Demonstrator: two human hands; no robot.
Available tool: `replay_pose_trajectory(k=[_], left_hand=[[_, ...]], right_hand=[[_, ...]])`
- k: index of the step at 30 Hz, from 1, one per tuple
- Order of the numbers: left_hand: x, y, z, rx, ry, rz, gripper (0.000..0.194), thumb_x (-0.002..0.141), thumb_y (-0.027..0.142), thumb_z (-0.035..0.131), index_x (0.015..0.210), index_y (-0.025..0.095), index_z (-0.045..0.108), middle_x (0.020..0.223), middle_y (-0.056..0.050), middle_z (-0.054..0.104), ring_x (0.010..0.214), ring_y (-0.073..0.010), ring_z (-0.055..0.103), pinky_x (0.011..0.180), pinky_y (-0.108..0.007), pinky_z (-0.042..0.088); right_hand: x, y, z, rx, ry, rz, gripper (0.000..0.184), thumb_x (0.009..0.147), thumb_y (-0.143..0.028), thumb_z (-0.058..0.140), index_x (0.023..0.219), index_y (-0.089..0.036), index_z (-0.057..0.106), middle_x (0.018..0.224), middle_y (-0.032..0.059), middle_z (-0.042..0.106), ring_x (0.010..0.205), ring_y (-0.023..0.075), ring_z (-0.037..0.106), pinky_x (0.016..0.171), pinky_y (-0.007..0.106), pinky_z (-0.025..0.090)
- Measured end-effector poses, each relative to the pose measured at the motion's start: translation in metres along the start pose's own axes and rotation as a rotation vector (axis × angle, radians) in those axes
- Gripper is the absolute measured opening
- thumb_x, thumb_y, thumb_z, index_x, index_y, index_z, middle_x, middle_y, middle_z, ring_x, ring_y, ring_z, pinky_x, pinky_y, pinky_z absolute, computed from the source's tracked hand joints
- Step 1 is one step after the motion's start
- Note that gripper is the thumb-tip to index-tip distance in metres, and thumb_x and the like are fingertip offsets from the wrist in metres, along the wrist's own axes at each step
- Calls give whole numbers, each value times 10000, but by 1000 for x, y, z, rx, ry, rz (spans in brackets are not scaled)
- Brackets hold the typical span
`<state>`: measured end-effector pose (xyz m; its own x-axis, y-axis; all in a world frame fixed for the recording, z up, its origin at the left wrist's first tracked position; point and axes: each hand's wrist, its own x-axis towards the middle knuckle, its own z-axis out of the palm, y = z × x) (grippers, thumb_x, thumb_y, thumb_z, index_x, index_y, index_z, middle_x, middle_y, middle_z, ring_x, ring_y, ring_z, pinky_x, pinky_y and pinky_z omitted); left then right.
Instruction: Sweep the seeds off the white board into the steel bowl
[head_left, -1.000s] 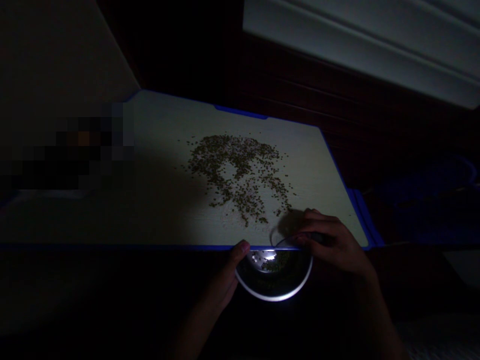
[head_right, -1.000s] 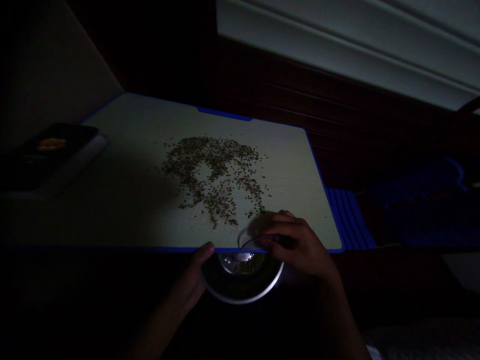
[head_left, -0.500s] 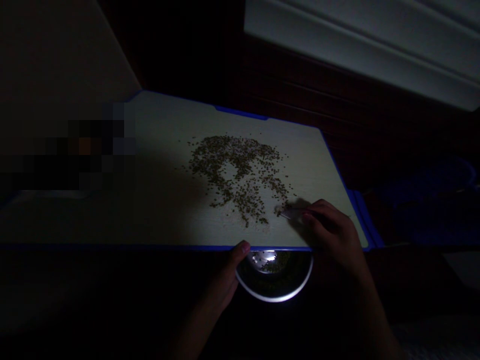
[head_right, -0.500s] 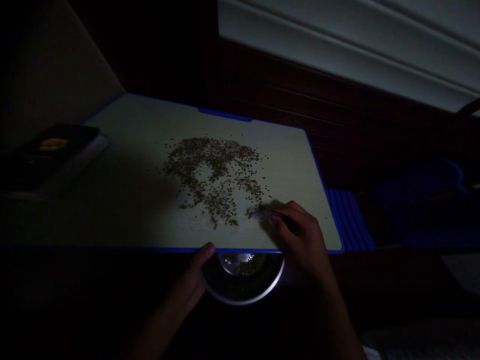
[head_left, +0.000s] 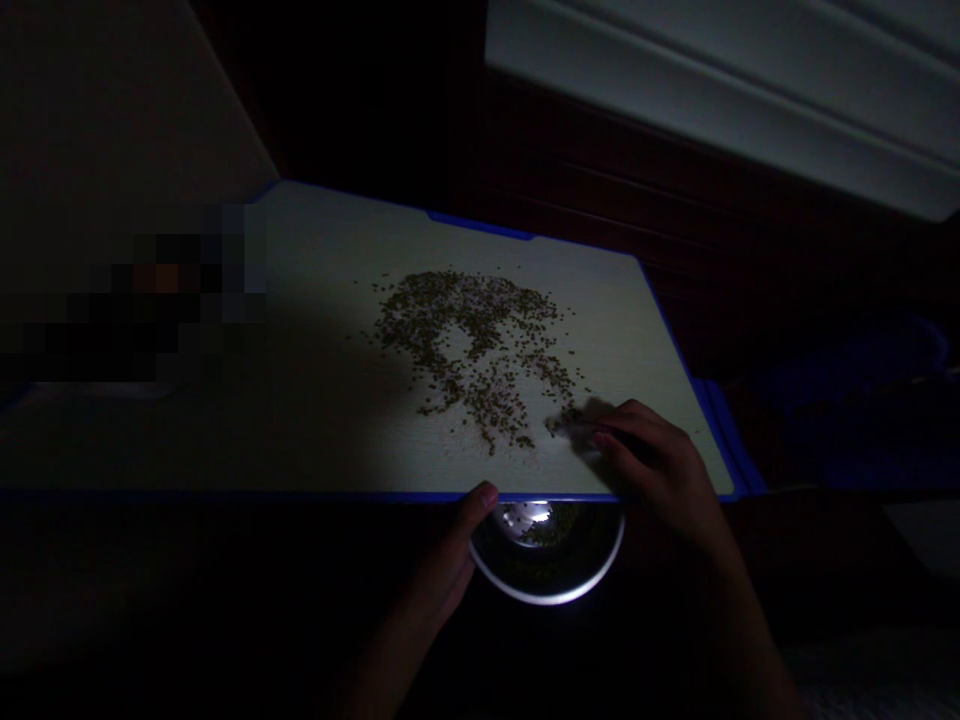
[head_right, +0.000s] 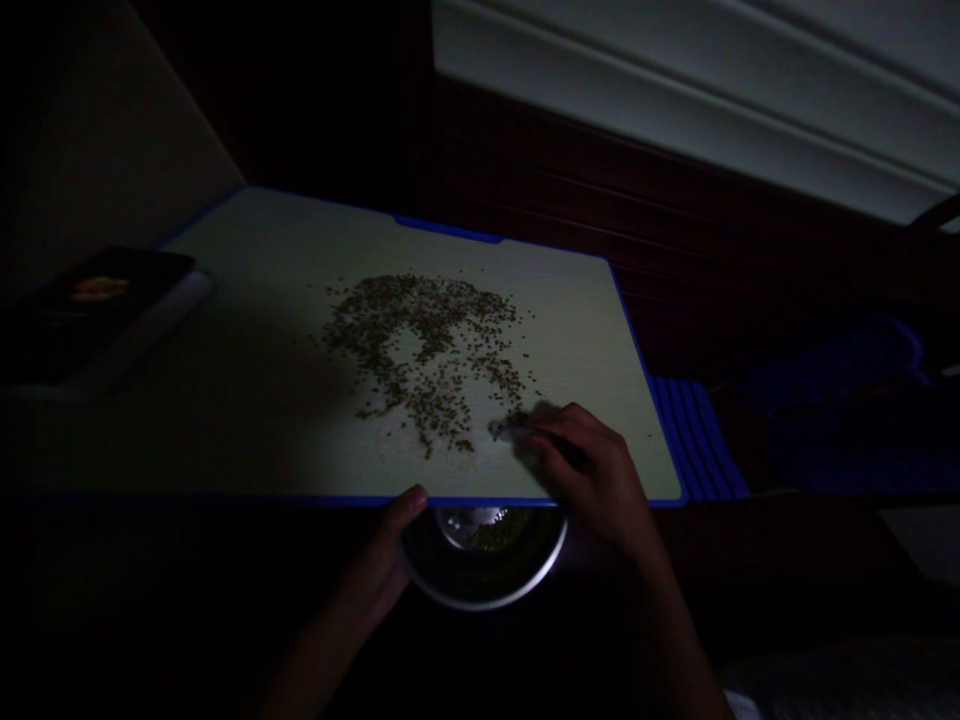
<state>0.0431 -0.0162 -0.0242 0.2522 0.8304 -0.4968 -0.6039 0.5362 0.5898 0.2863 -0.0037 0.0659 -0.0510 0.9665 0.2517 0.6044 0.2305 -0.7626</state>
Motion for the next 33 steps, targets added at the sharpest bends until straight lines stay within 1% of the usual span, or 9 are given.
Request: replay_pose_trajectory(k=[3, 6, 10, 18, 22, 25, 29, 33], left_hand=[[-1, 1, 1, -4, 19, 6, 760, 762, 418, 944, 1431, 165, 688, 1338, -155, 805, 1414, -389, 636, 1233, -532, 460], [-1, 1, 2, -1, 11, -1, 788, 763, 440, 940, 1454, 171, 675, 1326, -151, 811, 1418, -386, 633, 1232, -532, 459], [-1, -1, 2, -5, 2, 20, 827, 754, 437, 942, 1486, 185, 652, 1338, -145, 806, 1393, -396, 652, 1227, -553, 463], [0, -2, -1, -16, 1, 24, 751, 767, 400, 933, 1430, 158, 677, 1313, -142, 817, 1405, -390, 643, 1216, -526, 484], [1, -2, 1, -23, 3, 24, 743, 741, 330, 932, 1417, 149, 685, 1308, -156, 815, 1374, -409, 664, 1204, -540, 492], [0, -1, 2, -28, -8, 35, 751, 741, 293, 918, 1433, 145, 669, 1311, -152, 814, 1390, -400, 652, 1213, -534, 480], [-2, 1, 3, -12, -15, 13, 730, 762, 325, 914, 1425, 134, 675, 1316, -170, 808, 1400, -383, 646, 1221, -520, 467], [0, 1, 2, -3, 2, 6, 744, 738, 356, 930, 1415, 155, 693, 1243, -155, 836, 1391, -388, 653, 1224, -534, 459]], right_hand=[[0, -1, 0, 12, -14, -3, 142, 1000, -334, 706, 1079, -306, 821, 1007, 44, 767, 937, 225, 707, 817, 394, 559], [0, -1, 0, 35, -33, -2, 162, 996, -347, 715, 1108, -323, 829, 1000, 45, 763, 936, 227, 702, 801, 392, 562], [-1, -2, -1, 80, -62, 8, 137, 981, -344, 738, 1074, -327, 838, 984, 33, 748, 919, 217, 692, 787, 378, 561], [-2, -1, -3, 99, -100, -27, 115, 987, -343, 739, 1039, -308, 835, 973, 37, 739, 907, 215, 694, 776, 391, 576], [-1, -1, -3, 111, -121, -49, 115, 989, -345, 735, 1044, -326, 834, 955, 30, 730, 879, 213, 683, 763, 407, 588], [-1, -3, -3, 127, -151, -63, 109, 988, -320, 736, 1038, -327, 833, 959, 29, 733, 881, 212, 683, 773, 414, 591], [-1, -4, -3, 122, -173, -75, 113, 995, -305, 733, 1046, -326, 831, 963, 30, 736, 897, 211, 696, 756, 404, 592], [0, -3, -3, 136, -188, -116, 107, 996, -304, 736, 1050, -311, 828, 977, 34, 748, 900, 207, 711, 756, 395, 600]])
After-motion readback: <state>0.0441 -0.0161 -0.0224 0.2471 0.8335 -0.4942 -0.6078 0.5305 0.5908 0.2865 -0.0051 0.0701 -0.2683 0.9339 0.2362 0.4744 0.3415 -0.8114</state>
